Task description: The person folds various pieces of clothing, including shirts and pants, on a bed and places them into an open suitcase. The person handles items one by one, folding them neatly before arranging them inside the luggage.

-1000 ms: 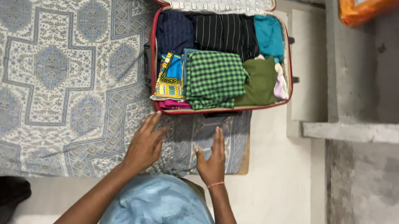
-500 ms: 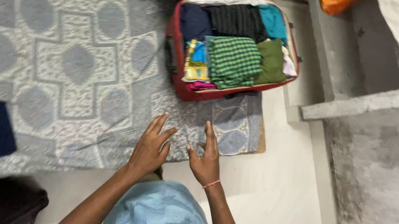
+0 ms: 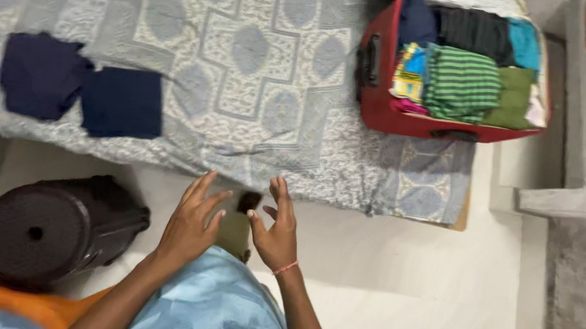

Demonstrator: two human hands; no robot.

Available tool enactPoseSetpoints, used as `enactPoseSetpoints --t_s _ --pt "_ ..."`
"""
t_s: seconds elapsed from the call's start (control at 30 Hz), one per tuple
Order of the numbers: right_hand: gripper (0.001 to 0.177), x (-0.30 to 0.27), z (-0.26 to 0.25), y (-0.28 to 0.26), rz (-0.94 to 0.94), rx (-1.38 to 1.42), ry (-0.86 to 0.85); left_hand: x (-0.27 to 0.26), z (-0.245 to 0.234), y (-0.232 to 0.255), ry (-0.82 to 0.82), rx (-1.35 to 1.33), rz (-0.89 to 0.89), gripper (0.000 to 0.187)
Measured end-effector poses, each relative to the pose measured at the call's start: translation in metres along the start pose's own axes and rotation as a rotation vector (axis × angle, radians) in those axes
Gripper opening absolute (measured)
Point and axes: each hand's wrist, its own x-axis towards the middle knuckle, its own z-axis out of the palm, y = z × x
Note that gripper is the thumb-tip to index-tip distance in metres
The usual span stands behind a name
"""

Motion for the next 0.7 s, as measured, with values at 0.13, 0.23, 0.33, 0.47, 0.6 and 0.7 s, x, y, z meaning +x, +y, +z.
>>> enactPoseSetpoints --t_s 0.13,0.23,0.33,0.47,0.6,0.7 --pt "0.088 -0.016 0.042 -0.014 0.058 -0.044 -0.055 -0.013 -0.03 -0.031 0.052 0.01 -0.08 0.037" --pt "0.088 -0.007 0.068 -0.018 0.085 -0.068 -0.062 -0.011 -0.052 -0.056 0.128 -0.025 -0.067 0.038" --pt "0.088 0.021 0.101 -0.01 0.079 -0.071 -0.094 -0.002 -0.07 -0.092 0.19 -0.071 -0.082 0.039" --pt "0.086 0.072 0.165 0.015 0.139 -0.088 -0.133 0.022 -0.091 -0.184 0.194 -0.128 -0.197 0.04" --pt "0.078 0.143 0.25 0.057 0.34 -0.138 -0.201 0.053 -0.106 -0.306 0.107 -0.24 -0.488 0.045" --pt "0.079 0.177 0.303 0.102 0.515 -0.311 -0.299 0.077 -0.104 -0.397 0.044 -0.287 -0.801 0.054"
